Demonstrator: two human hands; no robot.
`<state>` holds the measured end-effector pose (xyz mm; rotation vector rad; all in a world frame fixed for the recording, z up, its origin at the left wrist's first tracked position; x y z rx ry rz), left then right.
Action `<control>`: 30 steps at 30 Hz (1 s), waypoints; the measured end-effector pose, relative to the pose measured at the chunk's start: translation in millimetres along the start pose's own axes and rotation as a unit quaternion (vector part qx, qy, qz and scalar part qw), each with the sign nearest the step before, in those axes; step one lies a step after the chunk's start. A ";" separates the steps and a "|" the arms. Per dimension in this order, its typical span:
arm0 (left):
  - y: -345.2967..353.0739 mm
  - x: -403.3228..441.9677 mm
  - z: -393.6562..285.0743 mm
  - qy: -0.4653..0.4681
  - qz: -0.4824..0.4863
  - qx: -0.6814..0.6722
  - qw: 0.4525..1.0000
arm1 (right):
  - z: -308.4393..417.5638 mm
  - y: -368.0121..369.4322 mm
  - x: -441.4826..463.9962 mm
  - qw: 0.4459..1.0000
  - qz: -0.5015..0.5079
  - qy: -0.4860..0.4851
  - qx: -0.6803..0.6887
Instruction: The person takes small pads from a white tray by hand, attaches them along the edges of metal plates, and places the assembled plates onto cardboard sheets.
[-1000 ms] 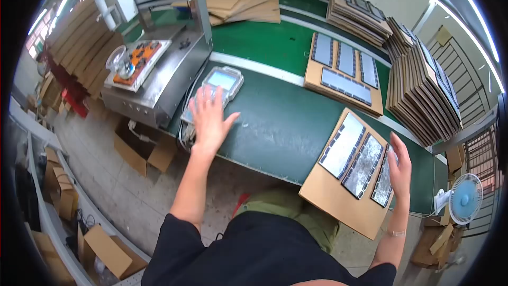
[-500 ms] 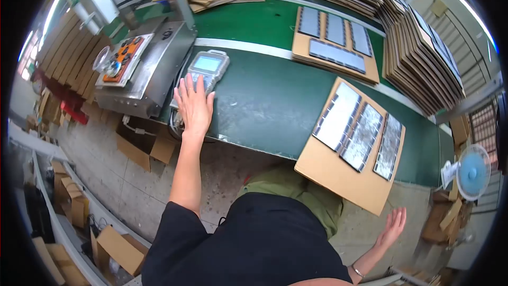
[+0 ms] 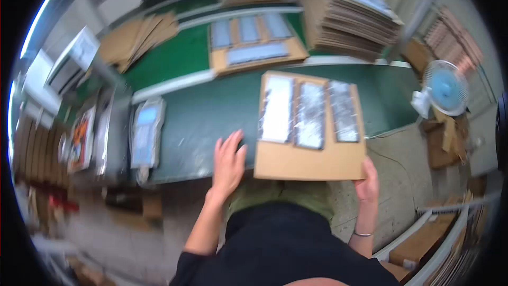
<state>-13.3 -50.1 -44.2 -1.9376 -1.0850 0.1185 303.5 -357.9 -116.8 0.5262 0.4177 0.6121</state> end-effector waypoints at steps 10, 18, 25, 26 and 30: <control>-1.5 0.1 -0.7 0.022 -0.047 0.024 0.998 | 50.5 -23.6 21.0 0.991 -0.049 -0.111 -0.050; -5.6 -5.0 0.1 0.031 -0.056 0.008 0.998 | 78.5 -54.4 82.1 0.973 -0.120 -0.128 -0.153; -8.7 -7.9 0.6 0.030 -0.068 -0.013 0.997 | 112.6 -60.0 78.9 0.845 -0.237 -0.286 -0.385; -9.7 -8.1 1.0 0.030 -0.069 -0.018 0.997 | 134.0 -38.7 65.4 0.813 -0.219 -0.358 -0.403; -7.5 -5.1 0.6 0.036 -0.058 -0.021 0.997 | 207.1 188.6 -39.4 0.855 0.056 -0.404 -0.319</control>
Point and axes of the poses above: each hand's wrist, its own x-axis towards the middle knuckle, its own y-axis out of the palm, z = x × y, the point moved 7 cm from there along x, towards the middle knuckle, and after that the axes turned 8 degrees about x, right-handed, at the moved point
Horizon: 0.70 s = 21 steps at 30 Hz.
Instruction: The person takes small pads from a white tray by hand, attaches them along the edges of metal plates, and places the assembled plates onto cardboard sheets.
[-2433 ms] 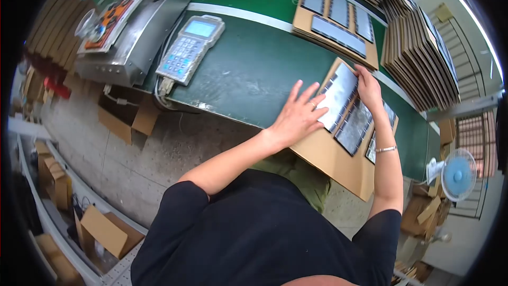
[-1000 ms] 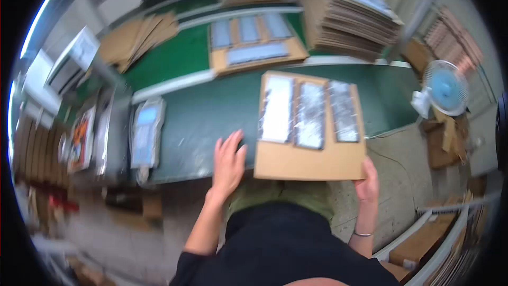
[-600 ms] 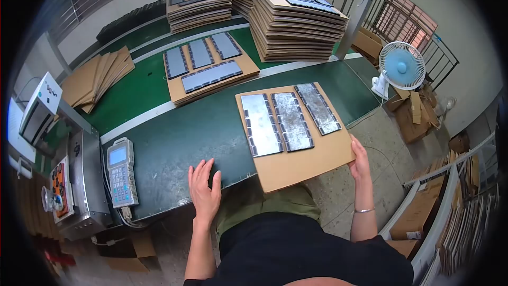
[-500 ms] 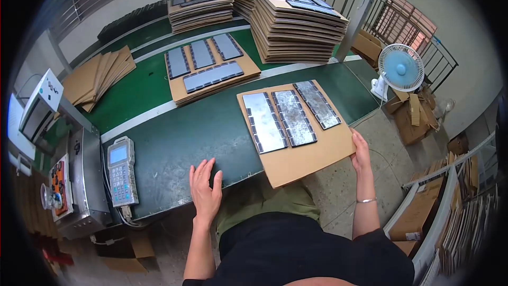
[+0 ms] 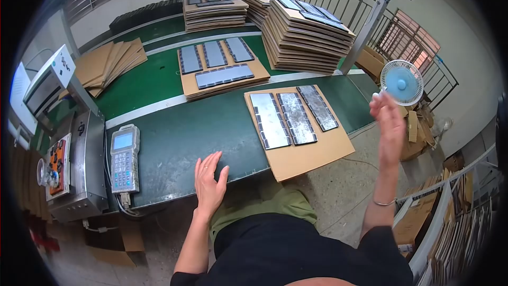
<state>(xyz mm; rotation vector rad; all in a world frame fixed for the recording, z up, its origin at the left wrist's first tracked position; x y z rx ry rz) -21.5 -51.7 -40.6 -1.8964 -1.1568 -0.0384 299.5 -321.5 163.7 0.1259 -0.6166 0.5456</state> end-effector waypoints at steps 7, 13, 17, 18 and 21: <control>3.2 -1.9 1.7 0.019 0.004 0.006 1.000 | 254.8 115.9 -27.7 0.730 0.368 -0.558 -0.143; 2.2 -2.6 0.2 0.017 0.007 0.017 1.000 | 295.2 126.6 -55.0 0.551 0.321 -0.764 -0.097; 1.3 -2.0 -4.1 0.031 0.014 0.040 0.999 | 290.4 122.3 -58.3 0.518 0.303 -0.794 -0.091; 0.5 -5.8 -2.4 0.030 0.020 0.038 0.999 | 287.4 122.7 -55.5 0.512 0.296 -0.802 -0.086; 4.2 -3.9 -0.6 0.036 0.025 0.046 0.998 | 282.4 118.8 -56.1 0.492 0.290 -0.814 -0.102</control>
Point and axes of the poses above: each hand's wrist, its own x-axis towards the middle knuckle, its own y-axis out of the palm, z = x × y, the point moved 7 cm from there along x, towards the middle knuckle, and after that the axes turned 8 degrees about x, right-handed, at the moved point
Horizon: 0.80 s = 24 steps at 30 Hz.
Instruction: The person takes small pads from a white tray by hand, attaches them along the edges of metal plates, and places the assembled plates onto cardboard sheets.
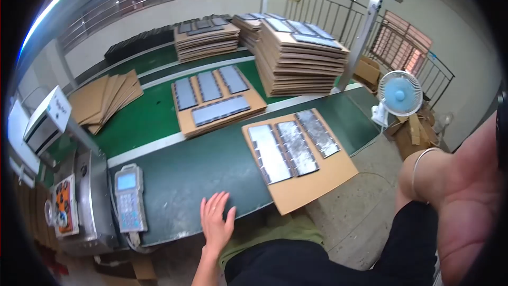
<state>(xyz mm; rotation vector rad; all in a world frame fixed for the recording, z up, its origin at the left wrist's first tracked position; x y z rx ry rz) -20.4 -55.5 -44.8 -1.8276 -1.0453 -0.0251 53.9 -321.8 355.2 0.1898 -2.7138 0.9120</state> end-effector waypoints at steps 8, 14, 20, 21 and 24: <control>-49.7 31.7 3.8 -0.091 0.035 -0.172 0.980 | -34.5 5.7 -29.6 0.999 -0.022 0.042 0.023; -360.4 106.3 -38.8 0.172 -0.388 -0.220 0.878 | -53.0 9.9 -28.9 1.000 -0.015 0.011 0.021; -370.2 137.9 -83.8 0.224 -0.403 -0.171 0.871 | -78.7 28.7 -32.7 1.000 -0.026 -0.006 0.001; -368.5 141.9 -84.1 0.218 -0.404 -0.166 0.873 | -82.2 31.1 -34.7 0.999 -0.036 -0.007 -0.002; -357.8 148.2 -78.2 0.203 -0.408 -0.175 0.873 | -86.8 35.3 -40.8 0.999 -0.043 -0.015 -0.019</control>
Point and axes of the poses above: each hand's wrist, its own x-axis towards the middle knuckle, its own y-axis out of the palm, z = x × y, the point moved 7 cm from there along x, towards the middle knuckle, and after that the axes turned 8 degrees about x, right-handed, at the moved point
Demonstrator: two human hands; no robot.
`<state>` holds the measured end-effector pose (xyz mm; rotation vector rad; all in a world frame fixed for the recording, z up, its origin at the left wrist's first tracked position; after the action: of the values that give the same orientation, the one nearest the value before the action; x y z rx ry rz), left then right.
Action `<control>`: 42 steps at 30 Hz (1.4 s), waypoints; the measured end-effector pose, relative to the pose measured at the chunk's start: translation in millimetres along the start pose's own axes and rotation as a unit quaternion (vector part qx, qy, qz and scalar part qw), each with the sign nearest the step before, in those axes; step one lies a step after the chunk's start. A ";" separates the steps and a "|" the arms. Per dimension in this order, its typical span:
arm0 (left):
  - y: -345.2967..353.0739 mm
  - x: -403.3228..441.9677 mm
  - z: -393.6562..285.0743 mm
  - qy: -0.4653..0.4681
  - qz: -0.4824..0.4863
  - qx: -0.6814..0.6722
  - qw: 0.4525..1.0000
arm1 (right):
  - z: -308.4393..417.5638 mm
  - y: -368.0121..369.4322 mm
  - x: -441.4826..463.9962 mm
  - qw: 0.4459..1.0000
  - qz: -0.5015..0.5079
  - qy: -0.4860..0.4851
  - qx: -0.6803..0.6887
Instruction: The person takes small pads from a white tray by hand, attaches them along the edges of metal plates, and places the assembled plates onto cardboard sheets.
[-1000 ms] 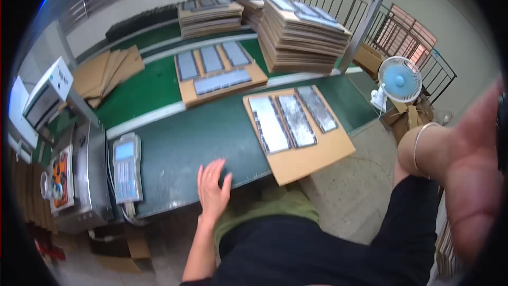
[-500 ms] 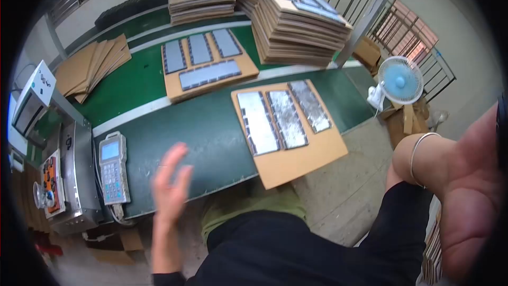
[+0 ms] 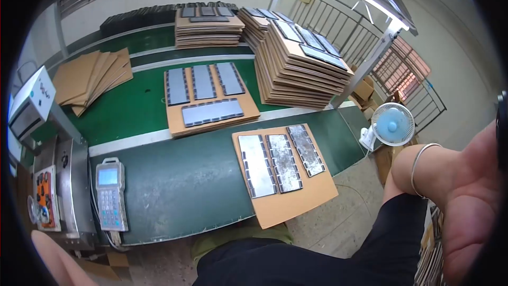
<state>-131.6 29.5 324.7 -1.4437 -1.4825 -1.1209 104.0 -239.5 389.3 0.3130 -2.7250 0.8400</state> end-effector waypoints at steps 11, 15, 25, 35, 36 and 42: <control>21.0 -104.4 64.7 -0.262 -0.058 -0.063 0.961 | -75.3 108.5 -228.1 0.851 0.054 0.505 -0.133; 37.8 -235.3 117.5 -0.443 0.050 0.052 0.894 | -60.7 168.2 -379.4 0.740 0.136 0.657 -0.047; 51.9 -352.3 91.5 -0.321 0.321 0.227 0.862 | -75.8 215.9 -442.3 0.732 0.313 0.605 -0.018; 51.3 -351.0 93.6 -0.316 0.328 0.217 0.863 | -100.4 213.0 -433.4 0.742 0.364 0.563 -0.024; 51.4 -351.1 94.1 -0.317 0.327 0.216 0.864 | -101.6 214.4 -432.2 0.743 0.372 0.555 -0.024; 51.2 -348.6 94.6 -0.315 0.328 0.203 0.867 | -99.6 220.8 -431.6 0.760 0.419 0.495 -0.050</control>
<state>-53.6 5.6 -30.8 -1.8703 -1.3326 0.1025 466.5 50.0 216.8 -1.1415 -1.7472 0.7020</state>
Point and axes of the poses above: each hand's wrist, its own x-axis towards the middle knuckle, its own y-axis out of the palm, z = x × y, the point moved 7 cm from there along x, towards the middle knuckle, and after that the axes turned 8 degrees about x, right-handed, at the moved point
